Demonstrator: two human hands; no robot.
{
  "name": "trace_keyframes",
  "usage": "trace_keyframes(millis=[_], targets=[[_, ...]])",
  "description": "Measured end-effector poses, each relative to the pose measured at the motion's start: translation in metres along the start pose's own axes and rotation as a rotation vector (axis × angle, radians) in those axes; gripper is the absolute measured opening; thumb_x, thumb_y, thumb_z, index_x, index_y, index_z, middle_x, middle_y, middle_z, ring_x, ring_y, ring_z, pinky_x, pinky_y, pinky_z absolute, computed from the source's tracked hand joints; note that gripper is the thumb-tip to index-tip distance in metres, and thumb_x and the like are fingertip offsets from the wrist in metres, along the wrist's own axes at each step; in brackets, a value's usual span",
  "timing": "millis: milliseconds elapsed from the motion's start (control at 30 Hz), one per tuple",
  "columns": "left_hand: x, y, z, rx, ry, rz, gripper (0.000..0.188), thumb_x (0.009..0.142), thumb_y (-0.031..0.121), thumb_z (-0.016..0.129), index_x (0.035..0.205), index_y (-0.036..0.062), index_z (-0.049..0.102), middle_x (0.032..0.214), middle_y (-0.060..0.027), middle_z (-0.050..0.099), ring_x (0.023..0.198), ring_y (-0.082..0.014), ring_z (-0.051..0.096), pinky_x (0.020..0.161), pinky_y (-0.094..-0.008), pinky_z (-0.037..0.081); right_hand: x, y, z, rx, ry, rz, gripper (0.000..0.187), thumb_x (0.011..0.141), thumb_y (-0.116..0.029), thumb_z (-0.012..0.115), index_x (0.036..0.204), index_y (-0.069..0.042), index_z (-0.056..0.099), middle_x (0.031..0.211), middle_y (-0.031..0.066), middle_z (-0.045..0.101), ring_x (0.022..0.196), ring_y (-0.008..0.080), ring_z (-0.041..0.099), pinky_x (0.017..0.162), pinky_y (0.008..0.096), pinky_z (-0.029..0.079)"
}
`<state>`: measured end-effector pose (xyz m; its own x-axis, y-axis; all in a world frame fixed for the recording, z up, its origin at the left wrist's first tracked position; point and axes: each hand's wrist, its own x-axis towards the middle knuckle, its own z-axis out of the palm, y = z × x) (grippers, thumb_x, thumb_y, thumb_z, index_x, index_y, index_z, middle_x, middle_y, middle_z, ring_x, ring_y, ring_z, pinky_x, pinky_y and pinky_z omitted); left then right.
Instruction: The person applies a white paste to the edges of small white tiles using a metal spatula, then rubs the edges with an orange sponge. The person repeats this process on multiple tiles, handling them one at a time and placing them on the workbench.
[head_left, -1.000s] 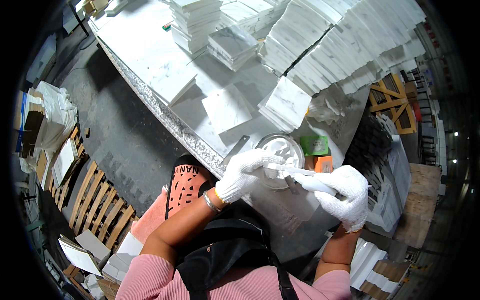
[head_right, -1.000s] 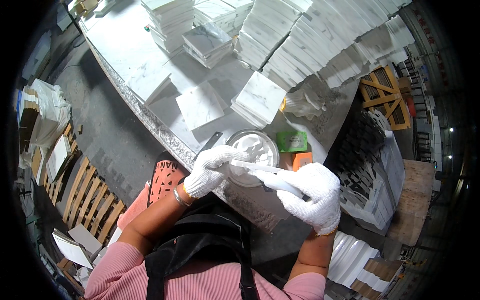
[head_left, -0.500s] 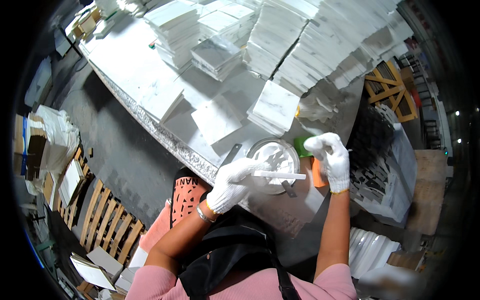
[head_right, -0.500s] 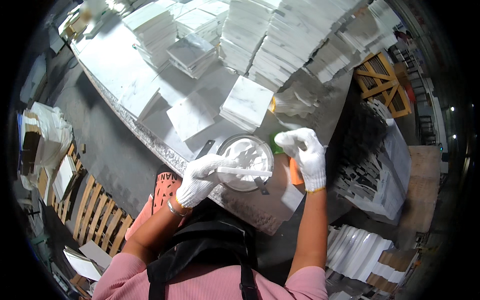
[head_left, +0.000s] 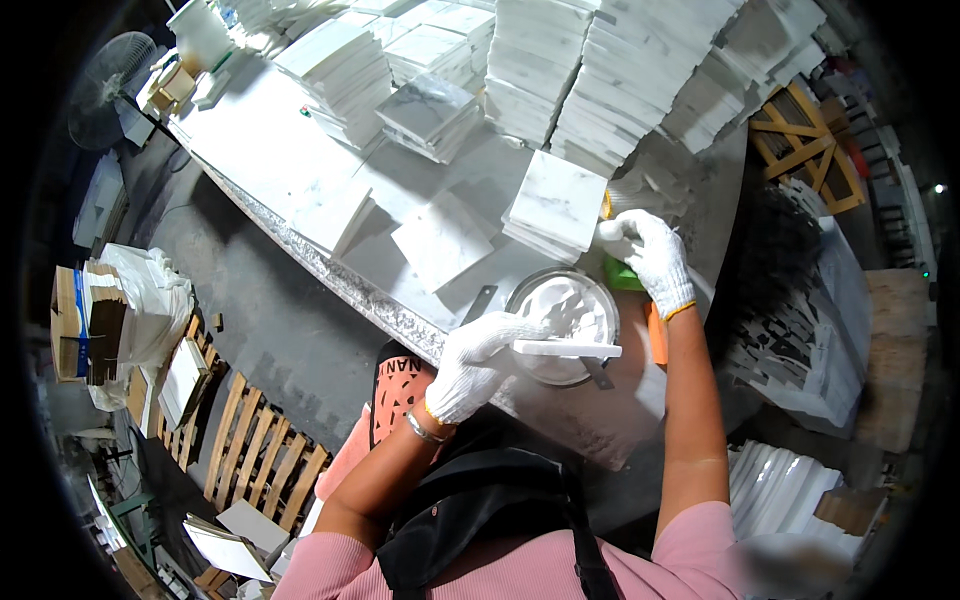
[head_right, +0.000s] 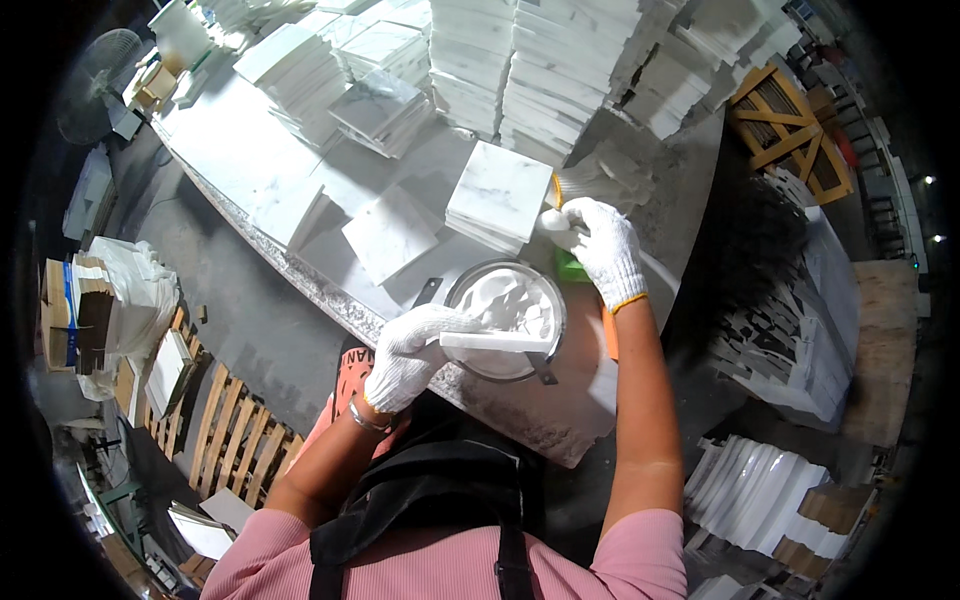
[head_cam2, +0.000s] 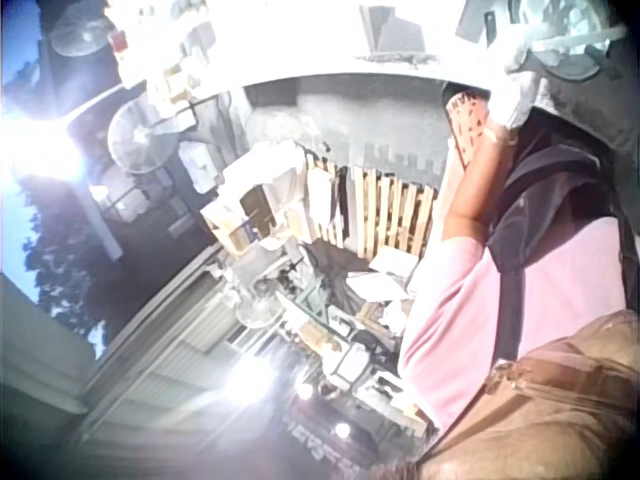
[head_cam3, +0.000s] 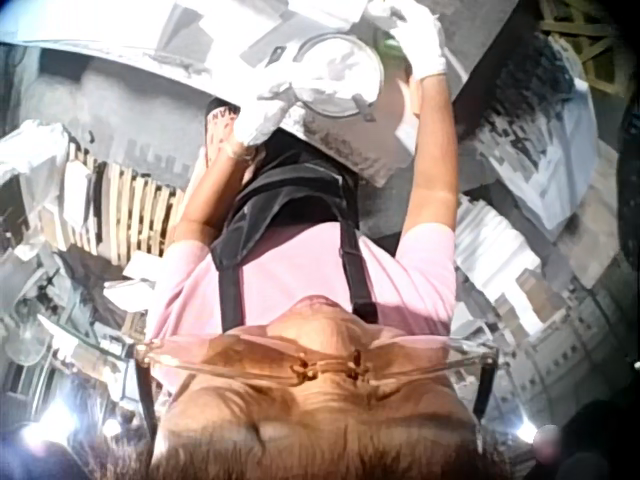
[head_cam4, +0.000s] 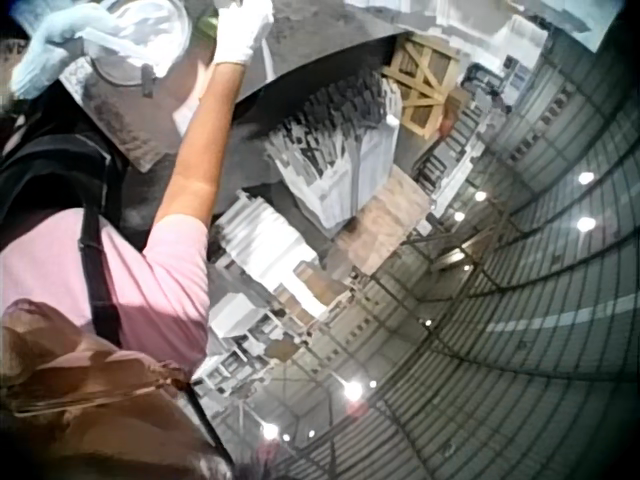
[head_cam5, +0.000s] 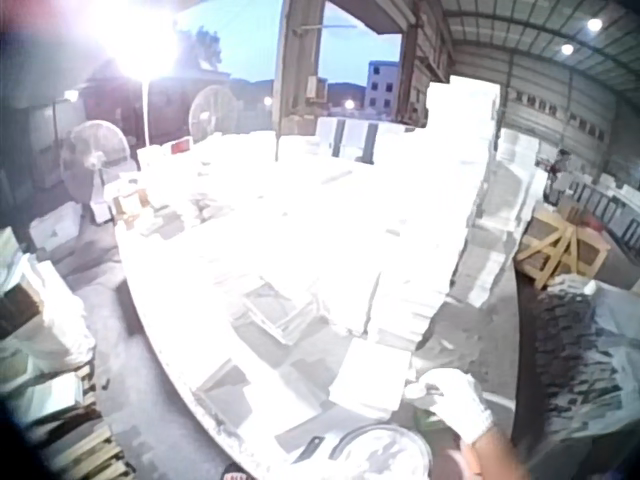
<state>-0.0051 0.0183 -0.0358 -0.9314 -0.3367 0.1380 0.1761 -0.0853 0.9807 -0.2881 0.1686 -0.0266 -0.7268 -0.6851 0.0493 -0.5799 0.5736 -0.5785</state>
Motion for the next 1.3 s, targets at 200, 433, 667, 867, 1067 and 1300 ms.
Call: trace_keyframes(millis=[200, 433, 667, 867, 1067, 1300], targets=[[0.006, 0.004, 0.004, 0.079, 0.01, 0.071, 0.034, 0.082, -0.01, 0.068, 0.115, -0.0033, 0.071, 0.113, -0.0135, 0.072, 0.102, -0.023, 0.07, 0.089, -0.0321, 0.056, 0.004, 0.033, 0.005, 0.276, 0.045, 0.128, 0.039, 0.074, -0.005, 0.074, 0.112, -0.011, 0.07, 0.106, 0.0119, 0.075, 0.098, 0.0264, 0.072, 0.087, 0.0363, 0.056], [0.008, 0.003, 0.002, 0.166, 0.035, 0.115, 0.036, 0.078, -0.01, 0.069, 0.112, -0.0005, 0.073, 0.107, -0.0135, 0.074, 0.098, -0.0251, 0.071, 0.087, -0.0325, 0.057, -0.011, 0.012, -0.008, 0.077, -0.059, 0.12, 0.037, 0.074, -0.006, 0.072, 0.11, -0.01, 0.07, 0.105, 0.0098, 0.076, 0.094, 0.0242, 0.073, 0.085, 0.0346, 0.056], [0.007, 0.002, 0.001, 0.158, 0.029, 0.073, 0.032, 0.08, -0.005, 0.077, 0.111, 0.0033, 0.076, 0.109, -0.0122, 0.075, 0.101, -0.0246, 0.071, 0.09, -0.0352, 0.056, -0.002, 0.023, -0.004, 0.217, -0.07, 0.168, 0.039, 0.073, -0.001, 0.071, 0.111, -0.01, 0.071, 0.102, 0.0112, 0.076, 0.09, 0.0243, 0.073, 0.082, 0.0351, 0.057], [0.008, 0.002, 0.002, 0.127, 0.039, 0.06, 0.029, 0.082, -0.002, 0.078, 0.111, 0.0028, 0.076, 0.11, -0.0122, 0.075, 0.101, -0.0243, 0.07, 0.091, -0.0352, 0.056, -0.023, 0.015, -0.016, 0.102, -0.004, 0.077, 0.049, 0.077, 0.005, 0.069, 0.125, -0.003, 0.066, 0.121, 0.0112, 0.07, 0.11, 0.0212, 0.068, 0.095, 0.0324, 0.053], [0.006, 0.002, 0.0, 0.12, 0.08, 0.082, 0.028, 0.082, -0.01, 0.072, 0.107, 0.001, 0.075, 0.111, -0.0128, 0.074, 0.101, -0.0231, 0.07, 0.089, -0.0337, 0.056, -0.111, -0.036, -0.044, 0.042, 0.346, 0.024, 0.039, 0.083, -0.006, 0.075, 0.122, -0.006, 0.07, 0.12, 0.0126, 0.07, 0.109, 0.024, 0.067, 0.092, 0.0356, 0.055], [0.006, -0.005, 0.005, -0.075, 0.142, -0.018, 0.034, 0.083, -0.01, 0.074, 0.116, -0.0028, 0.07, 0.109, -0.01, 0.072, 0.099, -0.0177, 0.069, 0.087, -0.0299, 0.056, -0.18, -0.099, -0.018, 0.088, -0.03, 0.237, 0.043, 0.081, 0.002, 0.068, 0.123, -0.004, 0.071, 0.109, 0.0117, 0.076, 0.098, 0.0207, 0.074, 0.084, 0.0299, 0.058]])
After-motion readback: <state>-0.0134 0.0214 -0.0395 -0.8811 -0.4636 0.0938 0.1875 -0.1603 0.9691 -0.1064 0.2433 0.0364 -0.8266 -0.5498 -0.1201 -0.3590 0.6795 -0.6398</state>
